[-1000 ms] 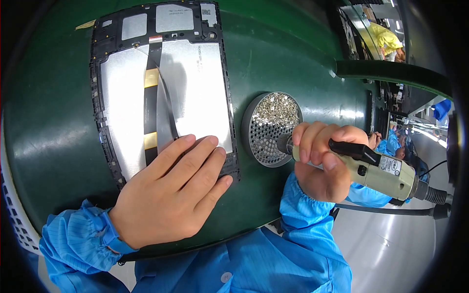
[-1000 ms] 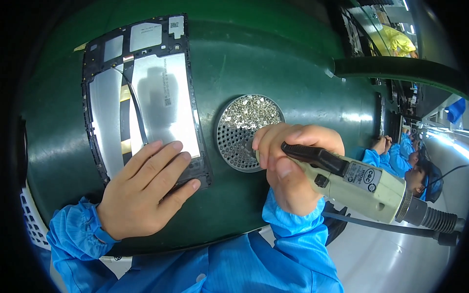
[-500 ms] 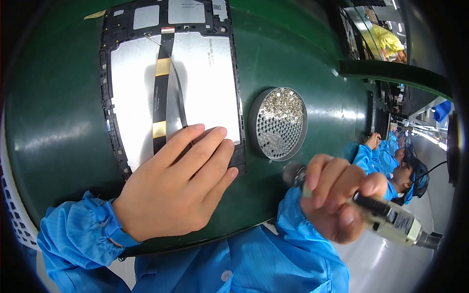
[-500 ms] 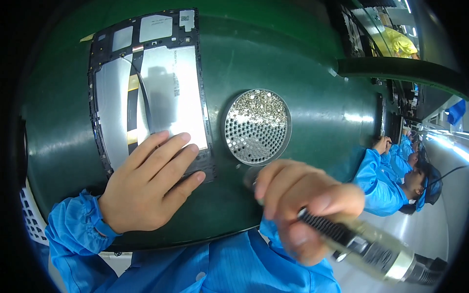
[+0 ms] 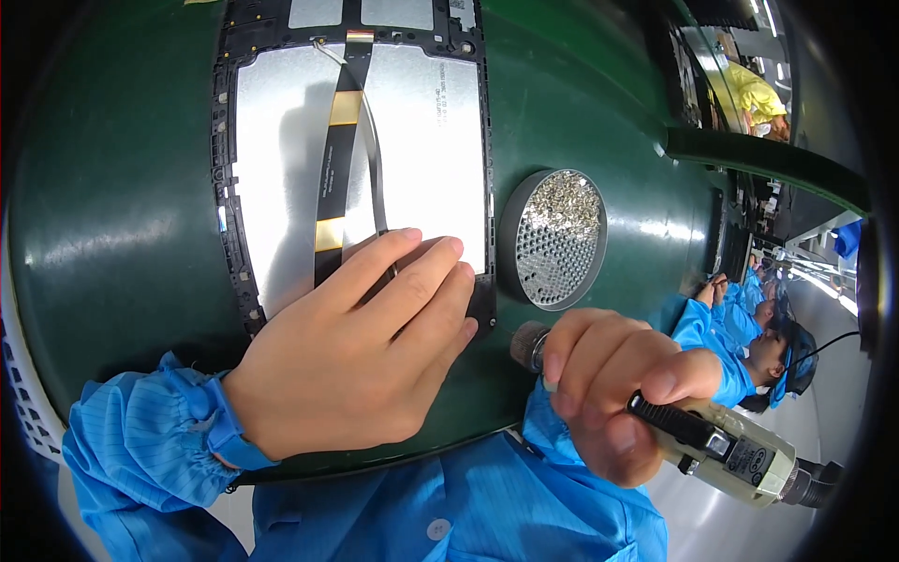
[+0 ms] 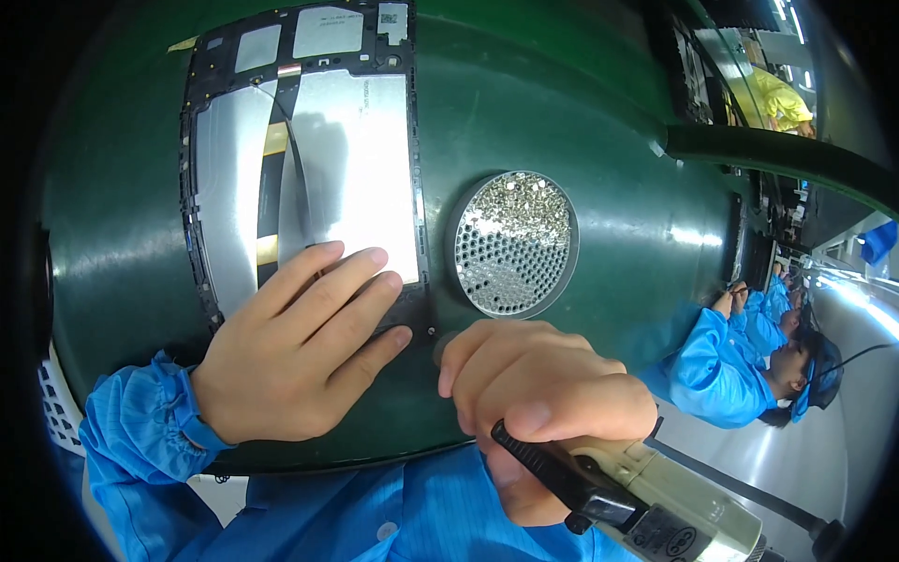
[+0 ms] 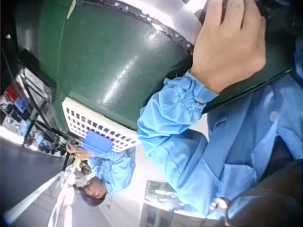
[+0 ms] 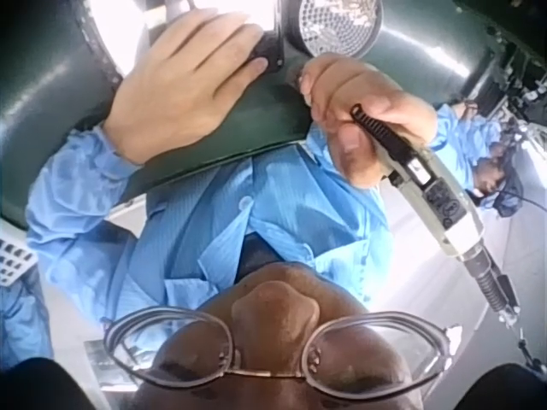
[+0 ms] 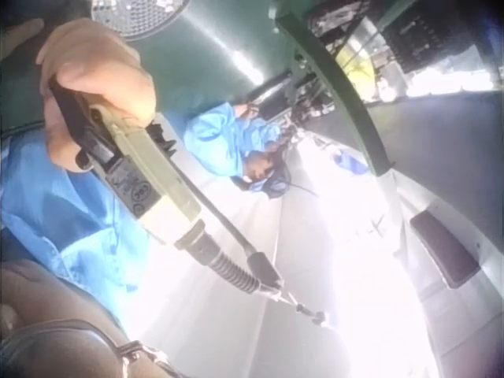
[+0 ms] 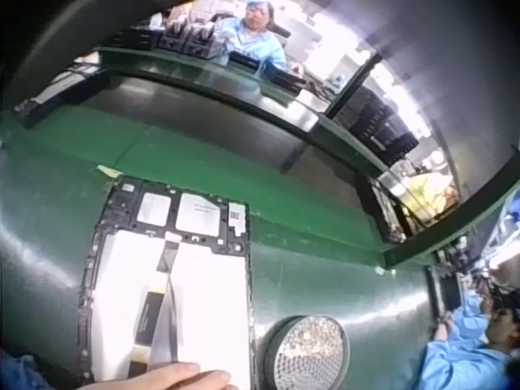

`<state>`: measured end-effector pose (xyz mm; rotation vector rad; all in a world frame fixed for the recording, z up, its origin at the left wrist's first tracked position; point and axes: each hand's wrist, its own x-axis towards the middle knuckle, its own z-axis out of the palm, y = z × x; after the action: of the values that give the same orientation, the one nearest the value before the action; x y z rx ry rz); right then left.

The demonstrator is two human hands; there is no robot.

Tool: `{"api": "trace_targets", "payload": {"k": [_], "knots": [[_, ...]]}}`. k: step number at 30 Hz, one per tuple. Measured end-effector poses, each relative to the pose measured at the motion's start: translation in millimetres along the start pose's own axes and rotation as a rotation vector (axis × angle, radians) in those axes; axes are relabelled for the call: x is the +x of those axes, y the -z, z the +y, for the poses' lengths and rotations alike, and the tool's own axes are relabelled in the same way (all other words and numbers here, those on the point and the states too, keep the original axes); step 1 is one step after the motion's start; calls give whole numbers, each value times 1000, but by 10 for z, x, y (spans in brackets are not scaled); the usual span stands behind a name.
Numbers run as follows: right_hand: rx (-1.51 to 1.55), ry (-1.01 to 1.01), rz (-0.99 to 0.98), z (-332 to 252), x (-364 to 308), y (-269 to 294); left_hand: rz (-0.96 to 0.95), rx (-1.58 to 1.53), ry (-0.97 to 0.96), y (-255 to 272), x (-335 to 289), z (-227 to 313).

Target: The person secures electronic components onto a tablet chassis by driving screws into place with an electric screwdriver.

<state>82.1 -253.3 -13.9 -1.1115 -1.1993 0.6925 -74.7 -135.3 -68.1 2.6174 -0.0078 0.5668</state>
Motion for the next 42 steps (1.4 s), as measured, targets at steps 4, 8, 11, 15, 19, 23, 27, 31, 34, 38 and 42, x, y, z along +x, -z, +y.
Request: {"api": "trace_targets", "payload": {"k": [4,8,11,15,19,23,27,31,34,38,42], "knots": [[6,0,6,13,5,5,-9,-6,8,3,11,6],[-2,-3,-17,18,13,-9,0,0,13,-3,-3,-2],[-2,-2,-44,31,31,-9,3,-11,26,-11,-9,-2],[-4,-8,-42,31,30,-40,27,-22,30,-3,-15,-2],[-23,1,-46,42,18,-51,10,-23,31,15,-28,2],[54,49,33,33,15,60,15,-14,15,42,-25,3],[45,62,226,87,98,149,14,21,8,42,-20,14],[61,25,277,216,99,197,-3,18,13,36,-21,-1],[71,32,279,268,120,178,-2,10,15,35,-21,-5],[62,36,296,281,132,160,-3,7,15,46,-9,-3],[74,33,311,285,138,139,13,11,15,33,-27,-1]]}}
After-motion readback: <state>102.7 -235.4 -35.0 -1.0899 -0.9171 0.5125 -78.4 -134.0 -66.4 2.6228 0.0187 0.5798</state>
